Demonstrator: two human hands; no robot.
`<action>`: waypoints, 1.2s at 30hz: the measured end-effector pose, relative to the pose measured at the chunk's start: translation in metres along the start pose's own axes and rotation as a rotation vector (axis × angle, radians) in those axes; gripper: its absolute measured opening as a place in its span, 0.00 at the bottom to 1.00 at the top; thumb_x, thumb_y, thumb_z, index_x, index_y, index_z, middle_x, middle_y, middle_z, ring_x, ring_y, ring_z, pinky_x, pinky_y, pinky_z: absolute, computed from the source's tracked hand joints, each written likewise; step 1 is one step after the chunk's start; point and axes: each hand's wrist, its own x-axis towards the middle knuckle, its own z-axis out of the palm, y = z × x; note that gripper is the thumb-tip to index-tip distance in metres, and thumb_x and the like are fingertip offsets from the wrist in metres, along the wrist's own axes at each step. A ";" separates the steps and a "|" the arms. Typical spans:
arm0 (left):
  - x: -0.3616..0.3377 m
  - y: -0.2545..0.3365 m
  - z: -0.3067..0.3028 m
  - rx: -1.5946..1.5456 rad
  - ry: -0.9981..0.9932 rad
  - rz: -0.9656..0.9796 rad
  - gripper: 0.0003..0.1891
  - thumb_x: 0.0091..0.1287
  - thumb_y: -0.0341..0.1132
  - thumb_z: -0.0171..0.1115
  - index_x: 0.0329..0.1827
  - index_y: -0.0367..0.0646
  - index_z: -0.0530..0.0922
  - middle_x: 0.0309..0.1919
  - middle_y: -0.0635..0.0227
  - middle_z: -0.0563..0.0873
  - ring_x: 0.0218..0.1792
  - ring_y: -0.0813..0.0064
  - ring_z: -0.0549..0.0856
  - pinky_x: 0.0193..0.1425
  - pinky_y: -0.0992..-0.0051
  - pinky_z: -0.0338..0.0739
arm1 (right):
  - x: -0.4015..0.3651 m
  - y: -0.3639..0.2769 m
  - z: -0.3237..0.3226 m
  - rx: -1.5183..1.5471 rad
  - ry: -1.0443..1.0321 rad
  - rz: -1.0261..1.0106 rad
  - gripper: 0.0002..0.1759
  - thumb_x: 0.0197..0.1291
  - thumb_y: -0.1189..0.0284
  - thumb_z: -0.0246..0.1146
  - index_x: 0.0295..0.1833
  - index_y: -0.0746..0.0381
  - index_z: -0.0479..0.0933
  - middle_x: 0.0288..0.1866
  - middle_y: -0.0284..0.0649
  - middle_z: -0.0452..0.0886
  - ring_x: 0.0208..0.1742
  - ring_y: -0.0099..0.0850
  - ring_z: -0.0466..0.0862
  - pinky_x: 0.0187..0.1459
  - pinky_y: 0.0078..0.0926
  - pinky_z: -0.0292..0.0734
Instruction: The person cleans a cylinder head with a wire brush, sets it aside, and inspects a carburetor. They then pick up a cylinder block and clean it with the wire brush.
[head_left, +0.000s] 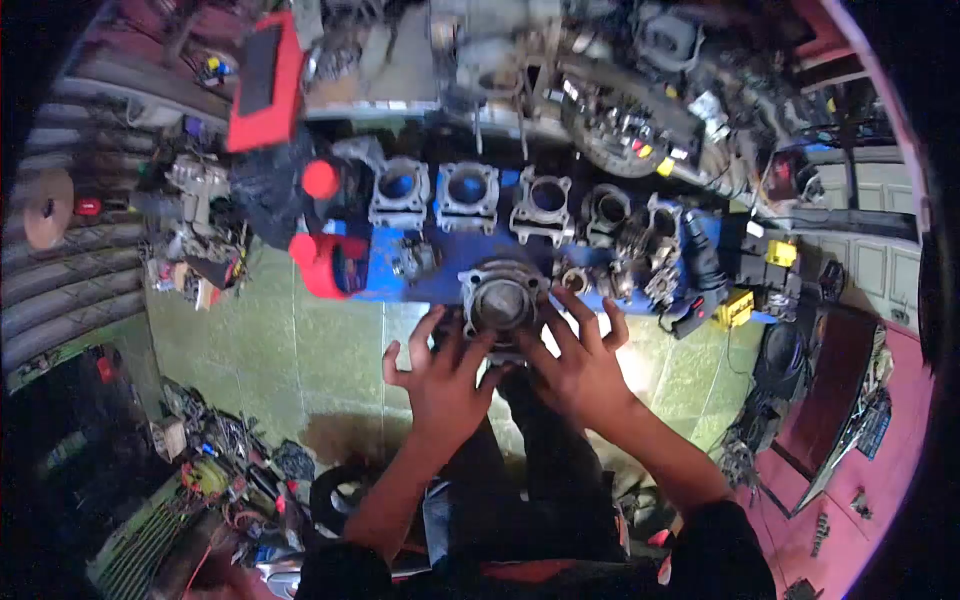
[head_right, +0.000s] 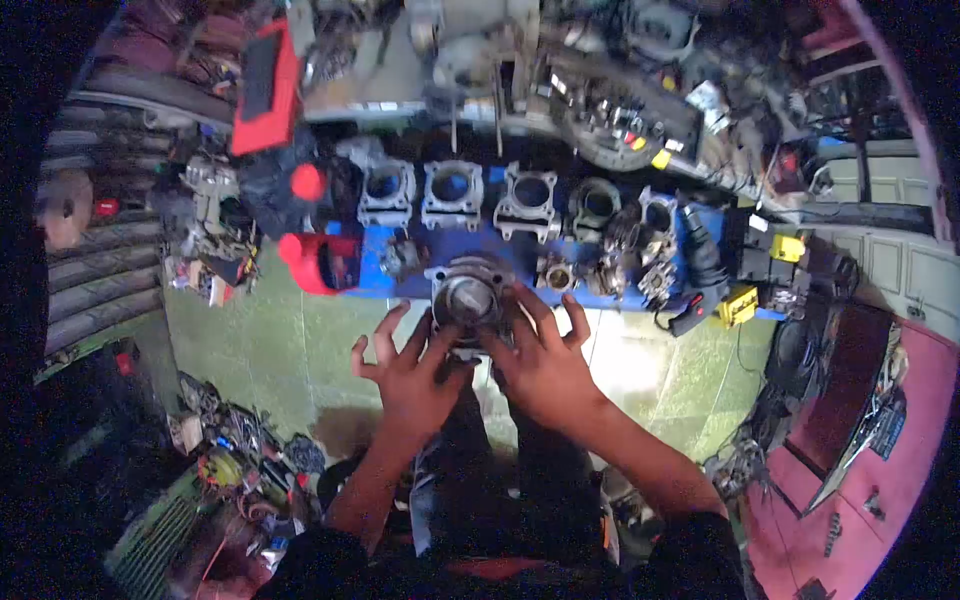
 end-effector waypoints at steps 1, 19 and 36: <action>0.007 0.006 -0.017 0.017 -0.003 0.029 0.26 0.59 0.54 0.79 0.62 0.65 0.86 0.62 0.66 0.89 0.78 0.60 0.72 0.75 0.40 0.49 | 0.002 -0.001 -0.020 0.018 -0.009 -0.005 0.42 0.47 0.56 0.79 0.73 0.44 0.80 0.78 0.48 0.74 0.83 0.50 0.65 0.77 0.71 0.46; 0.187 0.093 -0.286 -0.187 0.352 0.406 0.27 0.54 0.46 0.85 0.58 0.55 0.89 0.58 0.60 0.93 0.80 0.59 0.70 0.80 0.37 0.44 | 0.097 0.006 -0.327 -0.139 0.451 0.065 0.43 0.43 0.66 0.77 0.71 0.56 0.79 0.75 0.53 0.77 0.84 0.52 0.64 0.80 0.74 0.44; 0.385 0.154 -0.311 -0.136 0.304 0.452 0.30 0.53 0.52 0.86 0.58 0.52 0.91 0.60 0.52 0.89 0.74 0.57 0.77 0.79 0.37 0.49 | 0.204 0.136 -0.401 -0.319 0.428 0.196 0.35 0.56 0.60 0.75 0.72 0.53 0.81 0.72 0.41 0.83 0.79 0.49 0.70 0.80 0.79 0.47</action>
